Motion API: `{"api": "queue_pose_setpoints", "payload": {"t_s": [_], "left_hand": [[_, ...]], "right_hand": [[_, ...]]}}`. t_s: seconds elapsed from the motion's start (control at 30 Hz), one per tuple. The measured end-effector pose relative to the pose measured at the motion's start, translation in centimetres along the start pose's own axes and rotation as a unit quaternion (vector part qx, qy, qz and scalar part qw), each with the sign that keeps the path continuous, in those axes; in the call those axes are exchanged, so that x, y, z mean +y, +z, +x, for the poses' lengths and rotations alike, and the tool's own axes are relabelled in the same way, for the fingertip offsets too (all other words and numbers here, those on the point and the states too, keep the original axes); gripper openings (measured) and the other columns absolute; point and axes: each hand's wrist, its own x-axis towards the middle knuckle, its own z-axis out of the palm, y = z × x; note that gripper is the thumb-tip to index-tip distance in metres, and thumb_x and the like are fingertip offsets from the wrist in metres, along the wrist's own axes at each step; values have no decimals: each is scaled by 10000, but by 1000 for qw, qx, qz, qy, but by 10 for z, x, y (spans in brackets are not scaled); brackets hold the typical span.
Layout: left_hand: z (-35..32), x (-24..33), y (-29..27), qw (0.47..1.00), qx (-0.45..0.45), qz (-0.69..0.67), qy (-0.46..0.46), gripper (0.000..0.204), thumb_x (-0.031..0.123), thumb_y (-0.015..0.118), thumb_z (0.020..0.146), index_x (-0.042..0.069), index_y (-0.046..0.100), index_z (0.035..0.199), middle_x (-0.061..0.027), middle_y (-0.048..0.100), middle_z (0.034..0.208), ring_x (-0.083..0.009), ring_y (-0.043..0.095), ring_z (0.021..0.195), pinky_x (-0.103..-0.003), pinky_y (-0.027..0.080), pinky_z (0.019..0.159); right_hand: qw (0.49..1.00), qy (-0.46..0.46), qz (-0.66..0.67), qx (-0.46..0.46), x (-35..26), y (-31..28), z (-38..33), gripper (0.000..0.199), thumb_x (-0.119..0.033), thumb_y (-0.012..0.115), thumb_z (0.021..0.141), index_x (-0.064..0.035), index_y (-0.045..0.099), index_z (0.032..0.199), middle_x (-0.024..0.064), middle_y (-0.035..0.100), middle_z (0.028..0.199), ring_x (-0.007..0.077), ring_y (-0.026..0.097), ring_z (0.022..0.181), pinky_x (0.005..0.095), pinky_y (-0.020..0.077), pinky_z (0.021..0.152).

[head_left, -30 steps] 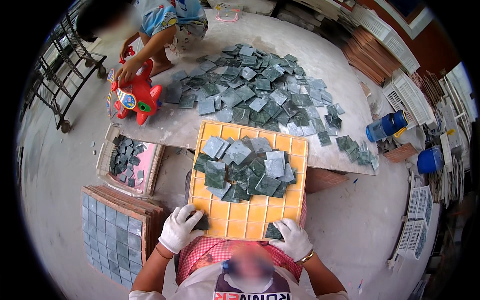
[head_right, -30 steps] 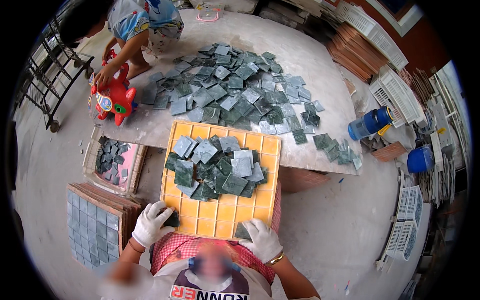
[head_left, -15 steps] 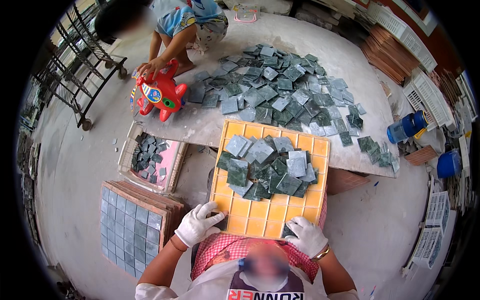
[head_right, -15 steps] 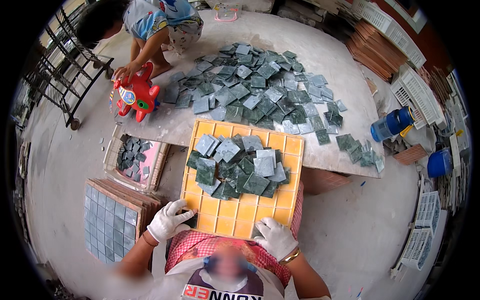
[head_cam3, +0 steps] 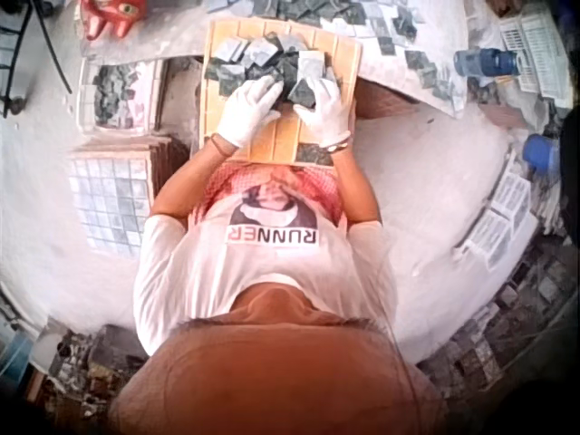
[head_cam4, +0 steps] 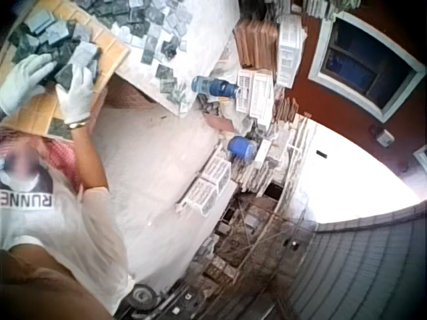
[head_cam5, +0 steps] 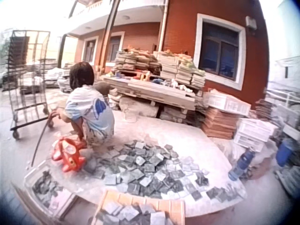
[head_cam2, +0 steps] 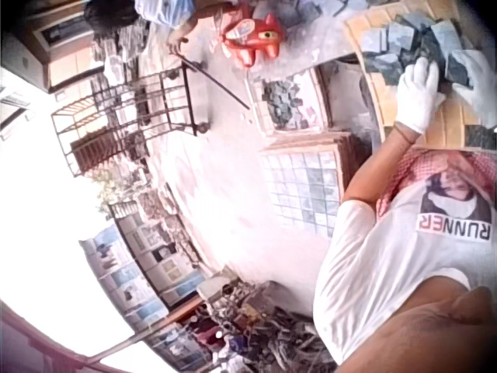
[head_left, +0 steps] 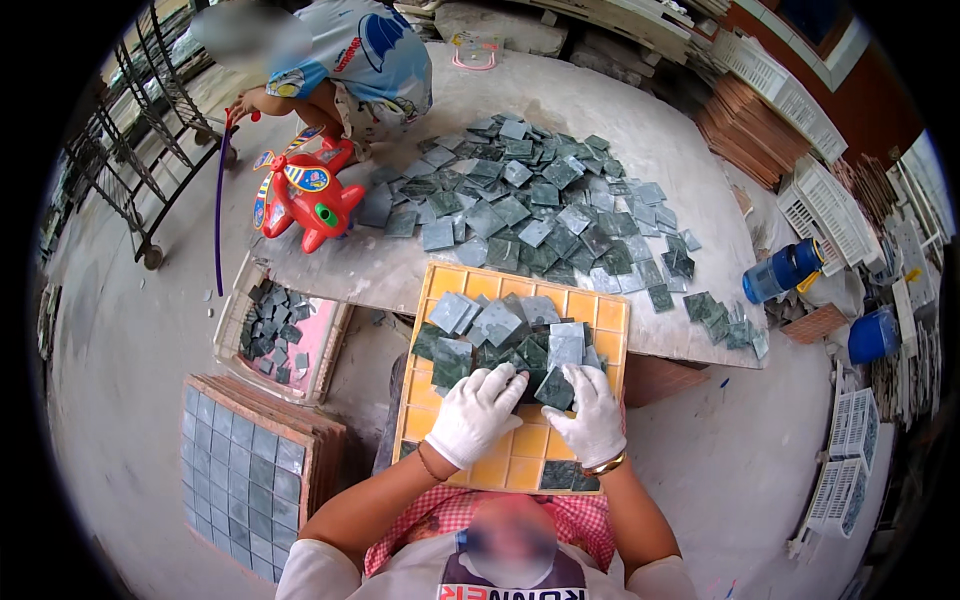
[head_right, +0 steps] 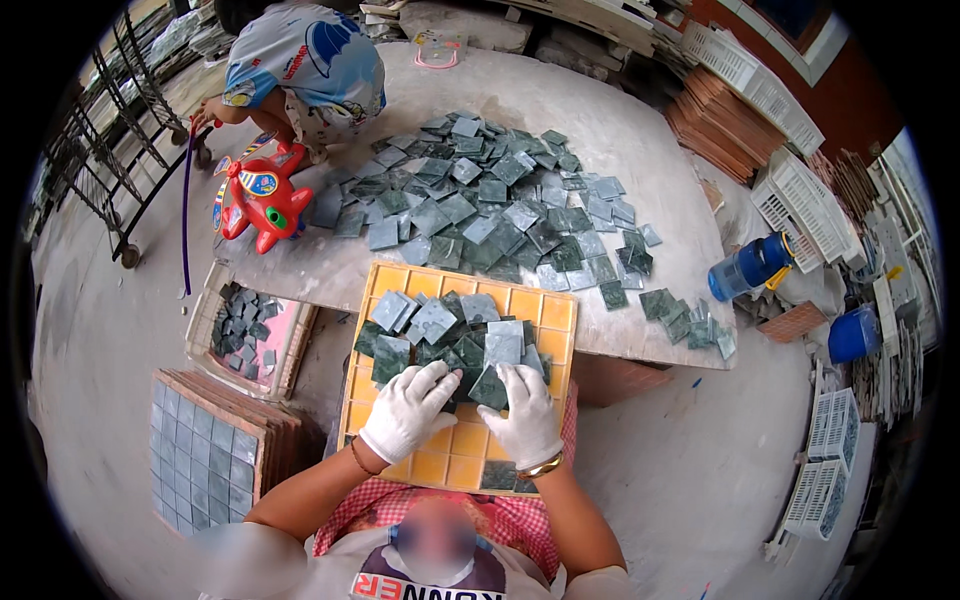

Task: The person places small square tiles into a grid frame on the floor, arranging them one by one to fill the grid. The person occasionally flips the frame to check the alignment and continues placing tiles until the grid is filled.

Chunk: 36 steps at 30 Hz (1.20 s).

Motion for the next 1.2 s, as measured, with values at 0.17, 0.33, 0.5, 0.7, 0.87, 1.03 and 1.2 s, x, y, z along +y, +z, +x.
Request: {"api": "queue_pose_setpoints", "payload": {"t_s": [0.17, 0.33, 0.5, 0.7, 0.87, 1.03, 1.2], "left_hand": [[19, 3, 30, 999, 23, 35, 6, 655, 200, 787, 593, 103, 543, 1192, -79, 518, 1156, -242, 548, 954, -368, 486, 793], [19, -1, 22, 996, 13, -66, -50, 661, 127, 807, 567, 77, 519, 1159, -116, 519, 1163, -316, 544, 1022, -405, 484, 836], [-10, -9, -7, 990, 3, -126, -58, 663, 117, 811, 588, 71, 508, 1176, -137, 565, 1118, -322, 567, 1011, -401, 492, 831], [-78, -20, -38, 980, -96, -135, -109, 683, 168, 832, 579, 56, 522, 1177, -142, 596, 1060, -333, 600, 924, -388, 507, 784], [-108, -25, -34, 984, -88, -129, -87, 674, 175, 834, 568, 46, 536, 1158, -135, 607, 1020, -325, 596, 869, -399, 504, 746], [-110, -23, -27, 993, -69, -86, -37, 690, 153, 826, 542, 45, 535, 1158, -126, 617, 1011, -317, 581, 827, -392, 499, 733], [-108, -24, -31, 993, -85, -71, -36, 688, 186, 808, 565, 36, 531, 1176, -138, 583, 1122, -311, 573, 871, -402, 495, 759]], "right_hand": [[958, 213, 190, -28, 5, -27, -33, 642, -22, 787, 613, 18, 527, 1200, 98, 559, 1071, 153, 579, 808, 263, 498, 756], [566, 329, 754, -55, 13, -24, -59, 631, -173, 734, 785, 37, 427, 1295, 94, 553, 1114, 144, 545, 798, 253, 456, 698], [337, 298, 885, -121, 9, -14, -65, 608, -282, 724, 810, 16, 460, 1269, 84, 563, 1114, 123, 523, 790, 250, 424, 655], [964, 74, 116, -228, -27, -5, -70, 598, -230, 784, 672, -51, 543, 1189, 105, 545, 1088, 235, 590, 857, 352, 497, 791], [975, 13, 19, -222, -38, -5, -80, 556, -244, 758, 673, -78, 557, 1165, 81, 524, 1091, 259, 569, 973, 364, 479, 820], [969, -15, -25, -243, -35, 0, -86, 502, -239, 742, 703, -90, 574, 1153, 74, 529, 1089, 254, 570, 977, 359, 486, 820], [963, 13, 60, -261, -36, -8, -78, 467, -249, 717, 745, -80, 575, 1156, 82, 555, 1102, 263, 590, 981, 367, 495, 815]]}}
